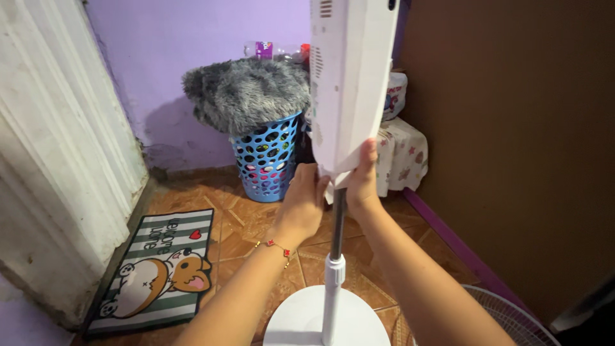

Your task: The person disassembles a white standing electric fan by removing the motor housing, detaching the pole from the base, and unscrewing the base cap. The components are placed on the floor.

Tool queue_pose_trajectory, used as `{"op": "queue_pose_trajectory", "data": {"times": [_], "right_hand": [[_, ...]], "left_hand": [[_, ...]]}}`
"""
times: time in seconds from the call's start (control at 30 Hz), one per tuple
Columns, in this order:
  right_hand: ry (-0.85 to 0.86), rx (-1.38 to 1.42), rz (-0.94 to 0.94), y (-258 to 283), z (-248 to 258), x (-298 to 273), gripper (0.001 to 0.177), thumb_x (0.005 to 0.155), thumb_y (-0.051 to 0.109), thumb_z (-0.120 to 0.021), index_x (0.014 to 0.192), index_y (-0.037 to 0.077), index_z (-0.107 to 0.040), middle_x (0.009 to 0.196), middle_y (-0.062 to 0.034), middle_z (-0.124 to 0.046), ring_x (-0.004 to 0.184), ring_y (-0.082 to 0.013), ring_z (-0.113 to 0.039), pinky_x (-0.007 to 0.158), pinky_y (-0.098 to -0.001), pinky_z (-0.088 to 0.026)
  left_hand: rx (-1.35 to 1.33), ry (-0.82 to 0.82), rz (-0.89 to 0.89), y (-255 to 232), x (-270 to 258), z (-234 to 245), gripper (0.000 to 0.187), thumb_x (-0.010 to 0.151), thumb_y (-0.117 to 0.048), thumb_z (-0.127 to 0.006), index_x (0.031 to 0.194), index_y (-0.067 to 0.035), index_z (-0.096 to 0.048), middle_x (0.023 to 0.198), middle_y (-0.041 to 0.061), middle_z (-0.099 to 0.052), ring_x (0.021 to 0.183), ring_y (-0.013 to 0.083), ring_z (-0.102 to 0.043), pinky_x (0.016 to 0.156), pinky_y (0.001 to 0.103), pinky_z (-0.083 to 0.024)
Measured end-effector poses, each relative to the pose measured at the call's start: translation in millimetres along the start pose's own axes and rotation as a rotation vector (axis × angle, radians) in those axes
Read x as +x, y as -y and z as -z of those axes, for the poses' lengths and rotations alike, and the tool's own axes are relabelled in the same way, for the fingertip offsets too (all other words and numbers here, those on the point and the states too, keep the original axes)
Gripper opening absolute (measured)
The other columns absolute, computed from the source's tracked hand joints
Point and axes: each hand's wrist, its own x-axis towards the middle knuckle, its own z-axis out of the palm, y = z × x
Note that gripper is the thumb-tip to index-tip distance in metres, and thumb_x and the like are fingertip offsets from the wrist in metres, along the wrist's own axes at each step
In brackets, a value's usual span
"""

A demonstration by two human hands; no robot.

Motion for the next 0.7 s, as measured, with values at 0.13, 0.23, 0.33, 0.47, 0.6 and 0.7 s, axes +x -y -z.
{"op": "queue_pose_trajectory", "data": {"times": [0.13, 0.23, 0.33, 0.47, 0.6, 0.7], "right_hand": [[0.026, 0.138, 0.060, -8.9, -2.1, 3.5, 0.106, 0.083, 0.081, -0.060, 0.146, -0.002, -0.042, 0.129, -0.0131, -0.059, 0.115, -0.0241, -0.059, 0.098, -0.0385, -0.050], [0.047, 0.164, 0.069, -10.0, -0.8, 7.3, 0.103, 0.084, 0.079, -0.060, 0.145, -0.002, -0.043, 0.125, -0.0130, -0.060, 0.111, -0.0241, -0.061, 0.093, -0.0389, -0.052], [0.048, 0.153, 0.097, -10.4, -1.4, 6.9, 0.101, 0.085, 0.079, -0.060, 0.143, -0.003, -0.044, 0.120, -0.0127, -0.063, 0.105, -0.0239, -0.064, 0.088, -0.0380, -0.054], [0.077, 0.139, 0.069, -6.0, -4.7, 3.3, 0.098, 0.088, 0.080, -0.055, 0.138, -0.004, -0.046, 0.101, -0.0159, -0.065, 0.082, -0.0278, -0.066, 0.070, -0.0388, -0.055], [0.040, 0.127, 0.047, -0.6, -10.7, 0.6, 0.096, 0.086, 0.078, -0.054, 0.142, 0.001, -0.042, 0.105, -0.0169, -0.063, 0.081, -0.0302, -0.064, 0.065, -0.0428, -0.053], [0.015, 0.056, 0.189, -0.3, -13.7, 0.4, 0.098, 0.091, 0.077, -0.055, 0.149, -0.001, -0.039, 0.139, -0.0132, -0.055, 0.126, -0.0224, -0.056, 0.108, -0.0367, -0.046]], "left_hand": [[-0.091, -0.033, -0.009, -7.6, 2.1, 1.1, 0.023, 0.102, -0.016, -0.053, 0.119, -0.001, -0.051, 0.108, 0.023, -0.056, 0.097, 0.0438, -0.059, 0.082, 0.050, -0.048], [-0.089, -0.043, -0.091, -5.6, 7.5, -0.1, 0.025, 0.102, -0.018, -0.052, 0.120, -0.001, -0.052, 0.104, 0.022, -0.056, 0.093, 0.0417, -0.059, 0.080, 0.048, -0.048], [-0.074, -0.030, -0.060, 2.1, 8.4, -4.0, 0.021, 0.109, -0.021, -0.046, 0.111, -0.002, -0.054, 0.102, 0.022, -0.058, 0.090, 0.0415, -0.059, 0.078, 0.047, -0.047], [-0.044, 0.055, 0.242, 10.4, 10.5, -10.4, 0.034, 0.114, -0.030, -0.044, 0.097, -0.002, -0.055, 0.086, 0.022, -0.064, 0.082, 0.0395, -0.063, 0.074, 0.045, -0.047], [-0.078, 0.063, 0.261, 8.3, 9.2, -6.0, 0.031, 0.110, -0.031, -0.052, 0.104, -0.001, -0.058, 0.089, 0.020, -0.065, 0.083, 0.0365, -0.064, 0.073, 0.040, -0.049], [-0.208, -0.032, 0.119, 0.9, 2.4, -5.9, 0.030, 0.100, -0.025, -0.062, 0.116, -0.001, -0.054, 0.098, 0.016, -0.062, 0.083, 0.0328, -0.065, 0.075, 0.038, -0.053]]}}
